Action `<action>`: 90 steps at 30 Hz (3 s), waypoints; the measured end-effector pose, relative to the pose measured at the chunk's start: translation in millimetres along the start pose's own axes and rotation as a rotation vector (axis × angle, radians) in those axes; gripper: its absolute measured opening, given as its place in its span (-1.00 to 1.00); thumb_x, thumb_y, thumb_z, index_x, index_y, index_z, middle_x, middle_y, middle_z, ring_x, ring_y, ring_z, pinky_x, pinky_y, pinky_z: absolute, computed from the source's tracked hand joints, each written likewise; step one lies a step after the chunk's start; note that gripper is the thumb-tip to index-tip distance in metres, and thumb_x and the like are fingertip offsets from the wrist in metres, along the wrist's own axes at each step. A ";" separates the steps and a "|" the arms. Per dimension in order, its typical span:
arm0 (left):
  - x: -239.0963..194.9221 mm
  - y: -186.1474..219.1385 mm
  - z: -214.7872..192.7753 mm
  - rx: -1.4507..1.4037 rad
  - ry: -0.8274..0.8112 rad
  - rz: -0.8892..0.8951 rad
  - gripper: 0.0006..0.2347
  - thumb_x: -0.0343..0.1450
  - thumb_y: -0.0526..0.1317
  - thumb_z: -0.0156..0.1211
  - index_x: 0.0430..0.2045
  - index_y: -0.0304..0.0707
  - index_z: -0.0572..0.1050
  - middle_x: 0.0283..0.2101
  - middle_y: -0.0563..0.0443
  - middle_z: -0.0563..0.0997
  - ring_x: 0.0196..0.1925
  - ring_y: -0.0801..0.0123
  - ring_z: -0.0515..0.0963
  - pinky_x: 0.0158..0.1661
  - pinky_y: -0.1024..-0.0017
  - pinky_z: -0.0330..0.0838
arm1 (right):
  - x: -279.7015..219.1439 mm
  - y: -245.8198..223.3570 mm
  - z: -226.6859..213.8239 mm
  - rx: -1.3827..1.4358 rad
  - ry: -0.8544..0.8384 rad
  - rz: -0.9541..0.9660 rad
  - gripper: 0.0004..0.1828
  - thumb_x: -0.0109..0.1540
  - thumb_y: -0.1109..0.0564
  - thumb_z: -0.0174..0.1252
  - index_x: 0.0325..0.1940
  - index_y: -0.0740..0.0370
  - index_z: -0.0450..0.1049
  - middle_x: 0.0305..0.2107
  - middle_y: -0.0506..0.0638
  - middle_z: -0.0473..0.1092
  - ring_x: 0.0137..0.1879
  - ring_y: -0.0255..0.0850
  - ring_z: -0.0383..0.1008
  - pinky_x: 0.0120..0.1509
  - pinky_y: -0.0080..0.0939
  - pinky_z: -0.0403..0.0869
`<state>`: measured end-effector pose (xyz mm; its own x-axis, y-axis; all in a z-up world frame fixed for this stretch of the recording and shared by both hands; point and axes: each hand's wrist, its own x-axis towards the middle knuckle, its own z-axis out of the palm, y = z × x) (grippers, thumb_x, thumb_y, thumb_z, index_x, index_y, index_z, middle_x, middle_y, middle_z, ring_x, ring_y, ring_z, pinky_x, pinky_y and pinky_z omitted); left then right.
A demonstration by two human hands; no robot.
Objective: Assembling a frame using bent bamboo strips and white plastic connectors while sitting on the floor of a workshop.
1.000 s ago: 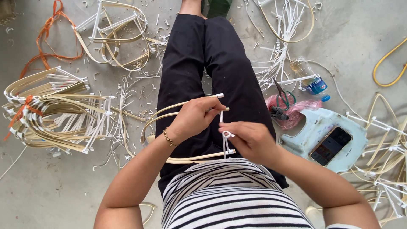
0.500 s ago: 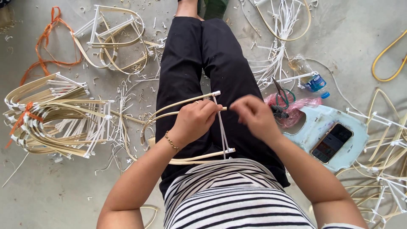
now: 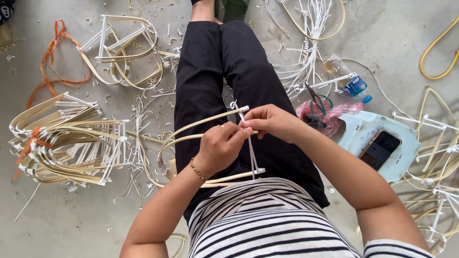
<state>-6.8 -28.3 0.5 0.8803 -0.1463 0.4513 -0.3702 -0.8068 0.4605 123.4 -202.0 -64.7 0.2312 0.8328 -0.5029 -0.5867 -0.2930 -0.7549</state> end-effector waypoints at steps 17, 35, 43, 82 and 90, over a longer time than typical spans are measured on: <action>27.9 10.6 -12.5 -0.199 -0.202 -0.369 -0.87 0.41 -0.38 0.33 -0.20 -0.28 0.63 -0.33 0.02 0.56 -0.35 0.37 0.62 -0.36 0.43 0.45 | -34.4 24.6 26.7 0.477 0.160 -0.656 -0.87 0.41 0.13 0.17 -0.06 0.25 0.50 -0.16 -0.10 0.50 0.05 -0.37 0.48 0.25 -0.30 0.46; 33.1 -5.8 -12.2 -0.379 -0.506 -0.560 -0.83 0.37 -0.35 0.32 -0.18 -0.30 0.63 -0.33 0.06 0.64 -0.46 0.60 0.51 -0.46 0.60 0.34 | -66.4 36.0 32.9 -0.944 0.364 -0.965 -0.88 0.25 0.10 0.25 -0.13 0.05 0.54 -0.13 -0.19 0.52 0.08 -0.28 0.51 0.04 -0.14 0.37; 46.7 -2.8 -3.9 -0.160 -0.608 -0.692 -0.84 0.34 -0.28 0.37 -0.30 -0.37 0.58 -0.40 0.05 0.69 -0.41 0.61 0.63 -0.38 0.58 0.46 | -53.1 38.0 42.1 -1.277 0.508 -1.105 -0.93 0.22 0.11 0.19 -0.24 0.04 0.44 -0.13 -0.19 0.47 0.13 -0.24 0.46 0.18 -0.16 0.41; 4.4 24.1 5.3 0.059 0.038 -0.233 -0.85 0.27 -0.32 0.34 -0.43 -0.20 0.44 -0.61 0.11 0.42 -0.57 0.31 0.46 -0.42 0.34 0.32 | -21.8 12.1 -7.1 -0.228 0.078 -0.157 -0.61 0.41 -0.05 0.05 -0.30 0.29 0.56 -0.56 -0.08 0.42 -0.50 -0.44 0.29 -0.42 -0.40 0.30; 0.9 28.4 2.8 0.019 0.050 -0.124 -0.83 0.28 -0.33 0.34 -0.49 -0.18 0.40 -0.58 0.12 0.42 -0.56 0.36 0.46 -0.45 0.37 0.28 | -16.3 -5.4 8.4 0.056 -0.059 0.207 -0.62 0.31 -0.08 0.17 -0.38 0.28 0.54 -0.64 -0.06 0.40 -0.65 -0.47 0.19 -0.59 -0.42 0.14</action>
<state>-15.7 -52.9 11.9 0.9030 -0.0166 0.4294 -0.2533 -0.8277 0.5007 116.2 -210.1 -48.9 0.0565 0.7840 -0.6182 -0.6596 -0.4355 -0.6126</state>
